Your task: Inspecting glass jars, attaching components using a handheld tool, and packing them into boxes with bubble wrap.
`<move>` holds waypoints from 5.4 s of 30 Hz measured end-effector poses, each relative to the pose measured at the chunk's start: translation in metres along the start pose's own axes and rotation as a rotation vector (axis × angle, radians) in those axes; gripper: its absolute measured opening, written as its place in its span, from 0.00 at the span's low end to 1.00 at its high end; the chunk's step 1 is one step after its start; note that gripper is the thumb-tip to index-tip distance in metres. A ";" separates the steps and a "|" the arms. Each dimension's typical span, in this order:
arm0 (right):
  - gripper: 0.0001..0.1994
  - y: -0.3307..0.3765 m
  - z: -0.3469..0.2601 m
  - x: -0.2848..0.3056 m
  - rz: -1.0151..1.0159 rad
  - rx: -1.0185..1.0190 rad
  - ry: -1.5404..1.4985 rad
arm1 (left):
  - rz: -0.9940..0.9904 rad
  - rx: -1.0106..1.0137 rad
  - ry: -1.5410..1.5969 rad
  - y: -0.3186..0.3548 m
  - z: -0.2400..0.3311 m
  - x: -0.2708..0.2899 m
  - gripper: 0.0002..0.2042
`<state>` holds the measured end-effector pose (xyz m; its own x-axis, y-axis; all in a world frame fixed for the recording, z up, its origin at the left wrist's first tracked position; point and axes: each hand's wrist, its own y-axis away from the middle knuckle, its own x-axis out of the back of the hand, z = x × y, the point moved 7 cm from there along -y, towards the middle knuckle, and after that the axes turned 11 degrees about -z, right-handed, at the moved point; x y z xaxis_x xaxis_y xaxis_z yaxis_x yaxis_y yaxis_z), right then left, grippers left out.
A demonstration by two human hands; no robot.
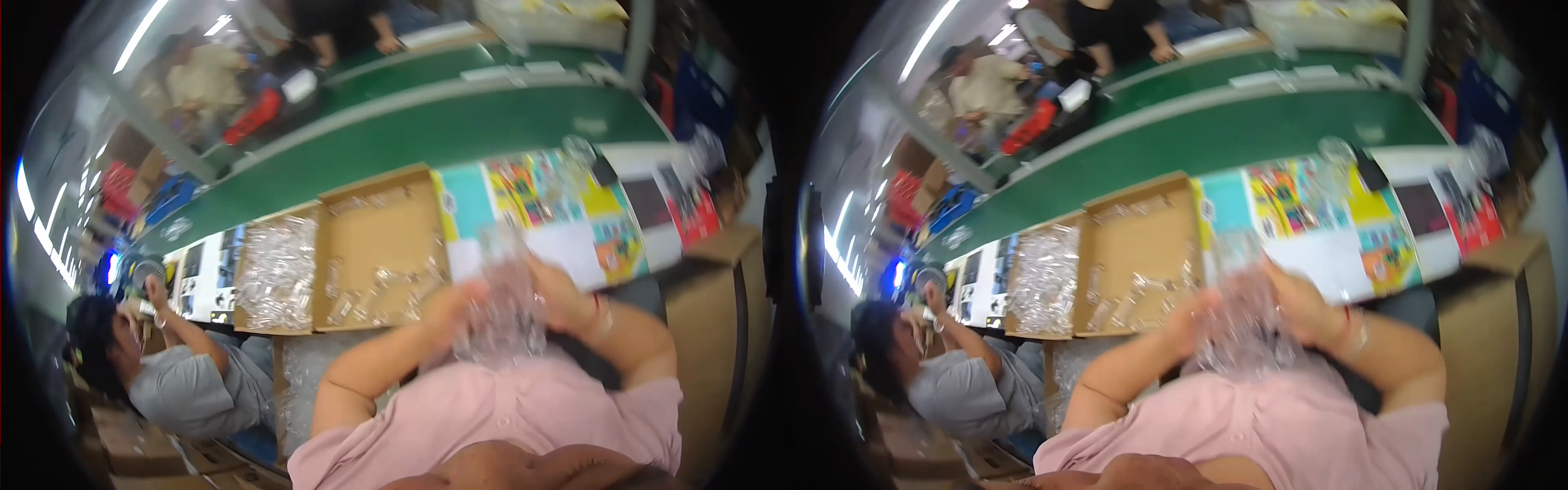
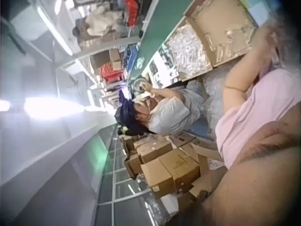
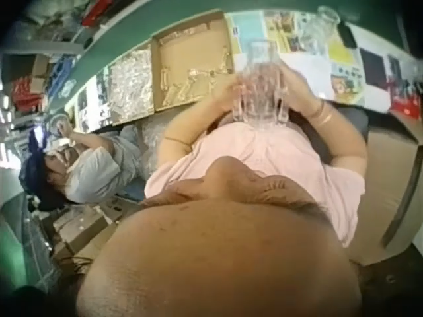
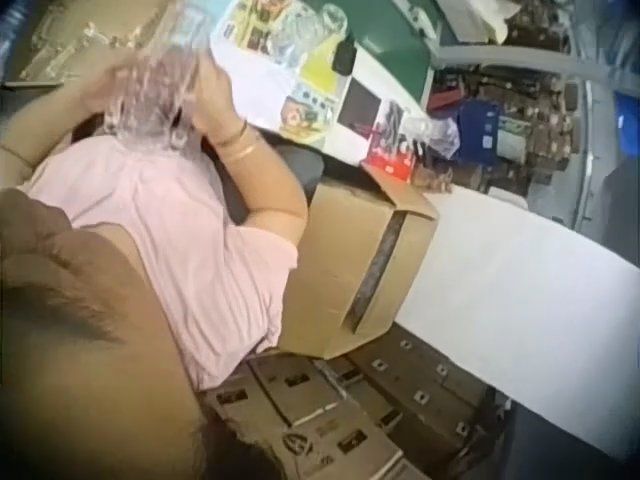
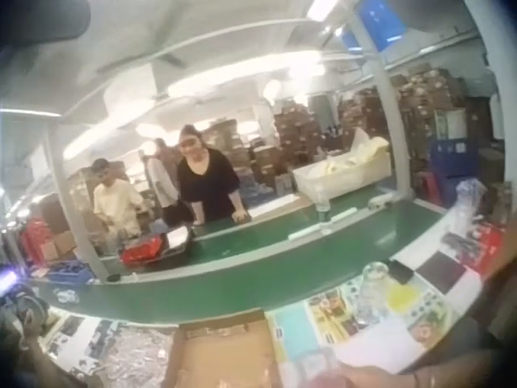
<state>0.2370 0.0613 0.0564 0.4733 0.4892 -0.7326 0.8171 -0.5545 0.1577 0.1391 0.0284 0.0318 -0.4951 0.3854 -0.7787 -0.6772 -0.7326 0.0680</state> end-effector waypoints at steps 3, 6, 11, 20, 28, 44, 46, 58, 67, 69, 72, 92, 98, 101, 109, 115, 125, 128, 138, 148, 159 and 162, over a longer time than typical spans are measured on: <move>0.30 -0.021 -0.019 -0.007 -0.259 -0.044 -0.215 | -0.084 -0.076 0.102 -0.012 0.031 -0.011 0.26; 0.30 -0.024 -0.028 -0.018 -0.289 -0.015 -0.202 | -0.106 -0.083 0.100 -0.012 0.042 -0.013 0.27; 0.31 -0.019 -0.035 -0.023 -0.261 0.028 -0.050 | -0.069 -0.120 -0.167 -0.007 0.054 -0.030 0.34; 0.16 0.032 -0.028 -0.029 -0.148 0.273 0.830 | -0.152 -0.076 -0.567 0.018 0.010 -0.026 0.30; 0.23 0.089 -0.001 -0.086 -0.586 0.754 1.202 | -0.741 -0.492 -1.483 0.035 0.000 -0.111 0.31; 0.35 0.027 -0.035 -0.061 -0.240 0.505 0.685 | -0.190 -0.329 -1.150 0.033 0.049 -0.069 0.31; 0.37 0.013 -0.027 -0.036 -0.154 0.557 0.439 | -0.075 -0.242 -0.549 0.044 0.047 -0.042 0.32; 0.20 -0.184 -0.089 0.004 -0.038 0.138 0.503 | 0.600 -1.069 -1.481 0.148 0.144 -0.036 0.17; 0.20 -0.374 -0.118 0.106 0.289 0.002 0.866 | 0.408 -1.293 -2.102 0.158 0.184 -0.096 0.14; 0.21 -0.370 -0.131 0.137 0.364 0.071 1.299 | 0.452 -0.908 -2.354 0.125 0.195 -0.076 0.15; 0.25 -0.340 -0.131 0.122 0.436 0.354 1.927 | 0.579 -0.492 -2.229 0.120 0.222 0.026 0.15; 0.19 -0.005 -0.062 -0.018 0.069 0.462 1.742 | 1.657 0.108 -1.892 0.237 0.297 0.213 0.13; 0.16 0.032 -0.057 -0.013 0.120 0.624 1.827 | 1.301 -0.529 -1.545 0.217 0.261 0.179 0.13; 0.14 0.041 -0.055 -0.001 0.148 0.648 1.807 | 1.120 -0.414 -1.015 0.176 0.218 0.151 0.11; 0.12 0.072 -0.055 0.016 0.219 0.689 1.772 | 0.919 -0.379 -0.792 0.129 0.164 0.144 0.17; 0.11 0.081 -0.056 0.021 0.259 0.700 1.776 | 0.795 -0.424 -0.700 0.122 0.145 0.159 0.15; 0.10 0.075 -0.053 0.021 0.242 0.728 1.754 | 0.789 -0.411 -0.606 0.122 0.139 0.172 0.12; 0.11 0.074 -0.055 0.021 0.226 0.742 1.748 | 0.785 -0.458 -0.606 0.124 0.141 0.170 0.11; 0.13 0.135 -0.104 0.068 0.692 1.061 1.547 | 0.775 -0.509 -0.632 0.128 0.140 0.171 0.12; 0.14 0.157 -0.140 0.113 0.976 0.977 1.570 | 0.816 -0.488 -0.729 0.128 0.145 0.166 0.14; 0.16 0.098 -0.219 0.219 1.364 0.384 1.864 | 0.891 -0.457 -0.876 0.125 0.151 0.165 0.14; 0.20 0.076 -0.229 0.263 1.415 -0.151 1.880 | 0.870 -0.462 -0.882 0.123 0.149 0.176 0.11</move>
<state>0.4987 0.3019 0.0276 0.1497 -0.1069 0.9829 -0.1872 -0.9792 -0.0779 -0.1126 0.0897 -0.0037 -0.9758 -0.2003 0.0876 0.1995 -0.9797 -0.0180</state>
